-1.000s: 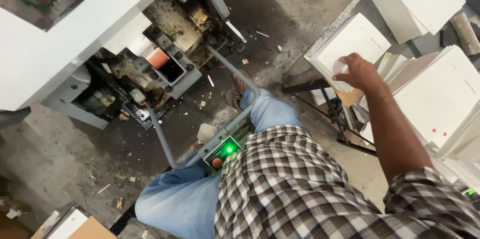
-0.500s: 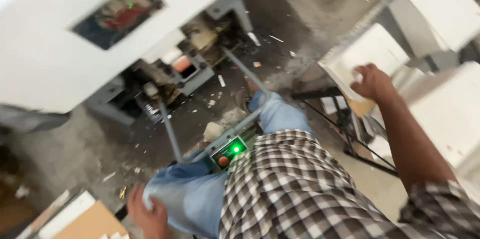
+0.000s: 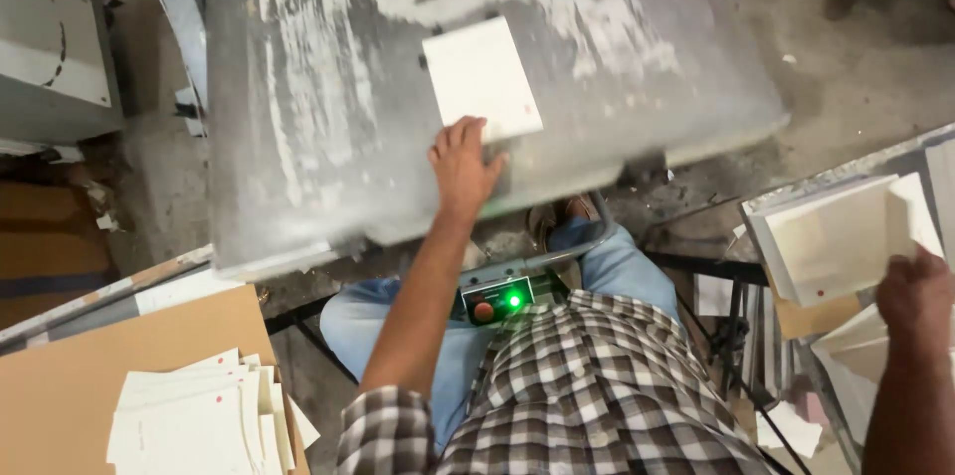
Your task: Manually feeding paper cards into a platen printing or die-cutting machine for processing.
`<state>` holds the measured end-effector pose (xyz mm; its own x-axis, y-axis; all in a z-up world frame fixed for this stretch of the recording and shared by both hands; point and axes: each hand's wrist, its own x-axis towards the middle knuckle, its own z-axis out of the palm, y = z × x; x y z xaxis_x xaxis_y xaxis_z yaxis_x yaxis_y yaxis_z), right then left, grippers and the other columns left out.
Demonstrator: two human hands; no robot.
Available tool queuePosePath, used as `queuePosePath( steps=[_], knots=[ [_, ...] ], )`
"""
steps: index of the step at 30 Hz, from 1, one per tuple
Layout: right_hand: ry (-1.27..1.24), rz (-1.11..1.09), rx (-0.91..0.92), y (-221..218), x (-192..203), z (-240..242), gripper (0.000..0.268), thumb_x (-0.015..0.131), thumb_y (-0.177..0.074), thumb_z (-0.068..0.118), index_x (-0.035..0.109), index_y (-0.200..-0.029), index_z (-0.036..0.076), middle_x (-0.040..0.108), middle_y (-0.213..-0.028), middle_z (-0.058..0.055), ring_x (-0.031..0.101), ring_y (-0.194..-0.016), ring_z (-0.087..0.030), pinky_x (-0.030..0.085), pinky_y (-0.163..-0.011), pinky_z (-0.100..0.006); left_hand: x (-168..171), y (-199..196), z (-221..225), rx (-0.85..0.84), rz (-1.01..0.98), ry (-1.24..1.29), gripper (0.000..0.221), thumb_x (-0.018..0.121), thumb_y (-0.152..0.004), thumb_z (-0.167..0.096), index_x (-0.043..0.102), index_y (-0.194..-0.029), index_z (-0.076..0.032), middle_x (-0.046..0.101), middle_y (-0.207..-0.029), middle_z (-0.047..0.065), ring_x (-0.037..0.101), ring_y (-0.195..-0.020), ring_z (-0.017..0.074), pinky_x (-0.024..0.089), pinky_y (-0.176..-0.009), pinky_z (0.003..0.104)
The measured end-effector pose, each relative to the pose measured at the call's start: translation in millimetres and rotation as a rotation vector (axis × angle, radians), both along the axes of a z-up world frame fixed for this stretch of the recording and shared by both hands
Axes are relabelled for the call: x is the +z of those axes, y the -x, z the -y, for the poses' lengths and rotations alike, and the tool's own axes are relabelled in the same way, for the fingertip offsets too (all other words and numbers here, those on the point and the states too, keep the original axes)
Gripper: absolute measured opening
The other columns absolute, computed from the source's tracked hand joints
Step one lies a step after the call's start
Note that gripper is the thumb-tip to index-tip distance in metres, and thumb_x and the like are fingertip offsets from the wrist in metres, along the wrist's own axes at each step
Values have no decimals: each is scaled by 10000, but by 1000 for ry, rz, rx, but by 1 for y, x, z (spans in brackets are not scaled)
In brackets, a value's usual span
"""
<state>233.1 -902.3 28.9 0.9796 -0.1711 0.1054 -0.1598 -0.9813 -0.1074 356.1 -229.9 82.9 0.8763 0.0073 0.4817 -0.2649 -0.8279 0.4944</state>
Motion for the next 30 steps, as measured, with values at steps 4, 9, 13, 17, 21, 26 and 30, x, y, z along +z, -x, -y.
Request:
queuePosePath(
  steps=[4, 9, 13, 17, 21, 26, 30],
  knots=[
    [-621, 118, -187, -25, 27, -14, 231, 480, -1145, 66, 604, -1301, -51, 691, -1118, -237, 667, -961, -287, 519, -820, -428, -39, 8, 11, 58, -263, -192, 633, 816, -689, -329, 663, -1218, -16, 617, -1314, 160, 519, -1244, 404, 348, -972, 618],
    [-867, 217, -107, -90, 45, -105, 239, 479, -1181, 131, 503, -1361, -26, 603, -1088, -108, 572, -883, -142, 466, -707, -279, -53, 24, 6, -200, -114, -621, 314, 688, -916, -109, 677, -1225, -53, 657, -1295, 107, 594, -1214, 291, 441, -1047, 484],
    [-710, 416, 520, -139, 49, -224, 237, 443, -1247, 215, 521, -1280, -7, 489, -1194, -156, 469, -1066, -284, 396, -931, -386, -12, 25, -19, -197, -73, -518, 299, 668, -888, -57, 690, -1185, -45, 716, -1222, 128, 670, -1164, 266, 489, -1005, 442],
    [-499, 298, 831, -143, 43, -353, 404, 426, -1069, 49, 577, -1444, 61, 584, -1422, -186, 529, -1314, -401, 430, -1147, -521, 65, 68, -84, -231, 108, -475, 279, 659, -899, -45, 703, -1174, -36, 732, -1198, 145, 692, -1137, 281, 516, -997, 460],
    [-82, -31, 841, -138, 39, -430, 585, 530, -862, -13, 605, -1424, 129, 568, -1424, -116, 532, -1256, -340, 432, -970, -568, 117, 160, -193, -118, 49, -440, 290, 653, -896, 9, 707, -1179, -16, 728, -1203, 159, 693, -1133, 306, 520, -969, 443],
    [-74, -27, 943, -141, 27, -471, 548, 582, -868, 36, 597, -1408, 134, 577, -1404, -50, 523, -1270, -283, 441, -966, -519, 176, 313, -285, 733, -97, -637, 218, 626, -1046, -8, 591, -832, -33, 555, -698, 140, 580, -620, 317, 452, -623, 405],
    [-40, 16, 999, -150, 21, -485, 559, 588, -867, 44, 597, -1420, 126, 569, -1426, -56, 517, -1278, -285, 433, -982, -517, 85, 447, -320, 1107, -155, -1019, 234, 456, -959, 80, 634, -915, -66, 675, -852, 56, 657, -723, 194, 514, -701, 310]
  ],
)
